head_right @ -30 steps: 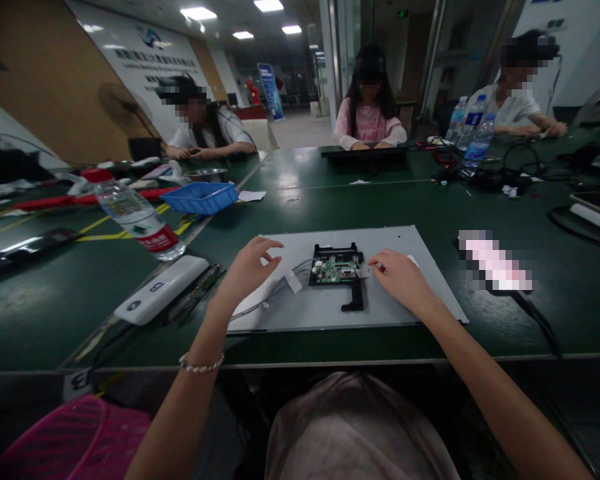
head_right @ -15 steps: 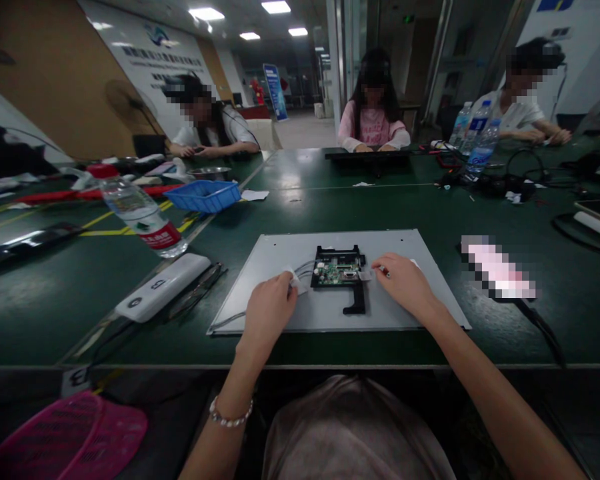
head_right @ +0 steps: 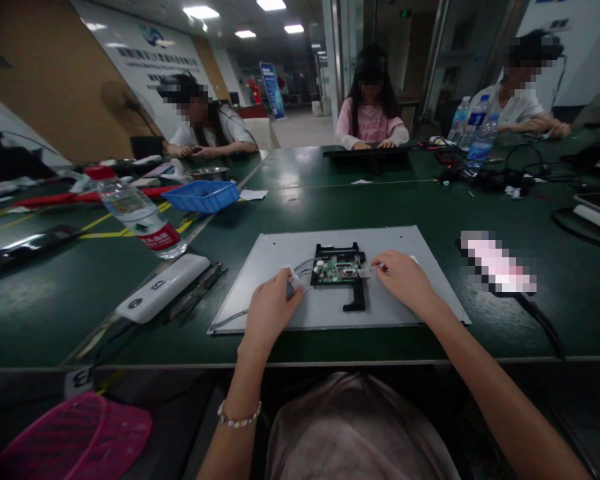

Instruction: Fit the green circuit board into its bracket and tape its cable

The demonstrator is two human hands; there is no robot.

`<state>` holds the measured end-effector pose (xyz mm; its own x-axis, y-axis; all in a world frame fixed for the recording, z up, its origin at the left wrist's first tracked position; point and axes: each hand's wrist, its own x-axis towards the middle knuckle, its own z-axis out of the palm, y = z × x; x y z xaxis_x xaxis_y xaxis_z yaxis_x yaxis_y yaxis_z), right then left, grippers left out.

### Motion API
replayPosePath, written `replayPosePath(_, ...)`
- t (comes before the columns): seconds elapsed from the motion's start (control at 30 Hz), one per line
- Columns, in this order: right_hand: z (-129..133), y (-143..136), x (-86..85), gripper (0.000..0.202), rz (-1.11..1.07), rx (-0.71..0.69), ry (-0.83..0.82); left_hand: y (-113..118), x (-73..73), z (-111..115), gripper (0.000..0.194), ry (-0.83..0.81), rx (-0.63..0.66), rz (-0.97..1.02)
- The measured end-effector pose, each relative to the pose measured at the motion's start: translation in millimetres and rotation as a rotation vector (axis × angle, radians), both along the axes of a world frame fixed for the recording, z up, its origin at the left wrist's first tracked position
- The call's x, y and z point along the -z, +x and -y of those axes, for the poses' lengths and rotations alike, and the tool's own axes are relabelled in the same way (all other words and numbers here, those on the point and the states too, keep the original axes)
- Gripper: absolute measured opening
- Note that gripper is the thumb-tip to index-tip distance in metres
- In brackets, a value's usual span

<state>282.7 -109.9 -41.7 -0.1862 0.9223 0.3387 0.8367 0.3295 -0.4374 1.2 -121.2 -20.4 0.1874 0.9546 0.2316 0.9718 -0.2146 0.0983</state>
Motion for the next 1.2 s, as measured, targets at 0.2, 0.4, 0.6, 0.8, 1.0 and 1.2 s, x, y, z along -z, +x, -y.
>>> replayPosePath(0.2, 0.3, 0.5, -0.3, 0.02, 0.008, -0.004, -0.002, -4.5, 8.1, -3.8, 0.023, 0.047, 0.044, 0.094)
replayPosePath(0.4, 0.3, 1.0, -0.3, 0.021, 0.004, 0.002, -0.003, -8.8, 17.2, -8.0, 0.025, 0.111, 0.082, 0.206)
replayPosePath(0.6, 1.2, 0.2, -1.9, 0.021, -0.017, 0.01, -0.004, -9.8, 16.9, -8.2, 0.021, 0.169, 0.113, 0.287)
replayPosePath(0.8, 0.8, -3.8, -2.2, 0.024, -0.147, -0.02, -0.044, -9.1, 14.2, -7.6, 0.019, 0.26, 0.17, 0.329)
replayPosePath(1.0, -1.8, -6.7, 4.2, 0.026, -0.201, -0.071, -0.113, -6.1, 15.2, -6.9, 0.018, 0.308, 0.247, 0.33)
replayPosePath(1.2, -3.7, -7.4, 6.4, 0.024, -0.24, -0.084, -0.137, -3.9, 16.9, -5.7, 0.02, 0.278, 0.274, 0.283)
